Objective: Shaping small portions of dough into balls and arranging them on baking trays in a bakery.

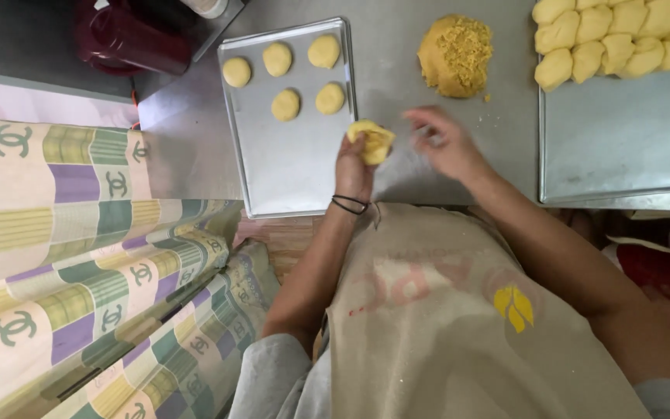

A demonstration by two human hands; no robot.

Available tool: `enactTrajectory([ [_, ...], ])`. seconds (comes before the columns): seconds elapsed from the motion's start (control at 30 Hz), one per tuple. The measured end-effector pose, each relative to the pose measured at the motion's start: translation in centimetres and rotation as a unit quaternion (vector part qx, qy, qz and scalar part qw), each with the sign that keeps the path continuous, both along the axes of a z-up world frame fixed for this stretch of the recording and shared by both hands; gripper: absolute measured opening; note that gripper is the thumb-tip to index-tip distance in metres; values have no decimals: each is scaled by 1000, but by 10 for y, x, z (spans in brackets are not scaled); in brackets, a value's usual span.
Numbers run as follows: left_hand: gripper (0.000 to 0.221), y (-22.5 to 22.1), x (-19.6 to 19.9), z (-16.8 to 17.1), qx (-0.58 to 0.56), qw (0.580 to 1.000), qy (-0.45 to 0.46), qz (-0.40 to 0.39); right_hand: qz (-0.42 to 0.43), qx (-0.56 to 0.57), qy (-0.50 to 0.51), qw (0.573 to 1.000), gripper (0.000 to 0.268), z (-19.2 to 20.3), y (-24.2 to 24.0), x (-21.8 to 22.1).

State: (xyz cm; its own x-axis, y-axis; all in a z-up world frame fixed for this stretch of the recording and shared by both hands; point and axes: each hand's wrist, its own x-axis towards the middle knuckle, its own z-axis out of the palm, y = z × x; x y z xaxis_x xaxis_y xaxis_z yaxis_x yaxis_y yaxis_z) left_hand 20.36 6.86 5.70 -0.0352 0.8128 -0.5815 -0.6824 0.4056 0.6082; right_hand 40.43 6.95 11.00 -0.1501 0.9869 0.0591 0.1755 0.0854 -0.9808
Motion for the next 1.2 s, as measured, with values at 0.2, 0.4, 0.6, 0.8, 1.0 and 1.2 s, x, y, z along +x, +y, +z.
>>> enactTrajectory([
  [0.2,30,-17,-44,-18,30,1000,1,2,-149,-72,-371,914,40,-110,5,128],
  [0.4,33,-46,15,42,-4,999,3,34,-72,220,-433,871,9,-159,35,159],
  [0.6,43,-46,58,14,58,998,21,20,-57,-12,-75,996,18,-77,22,123],
  [0.8,42,-19,117,26,97,995,-18,-23,32,178,-39,983,19,69,-1,78],
  [1.0,52,3,114,45,153,983,50,-91,63,142,-61,986,40,86,11,98],
  [1.2,62,3,90,119,253,942,-25,-219,-6,-190,163,968,27,103,-11,66],
])
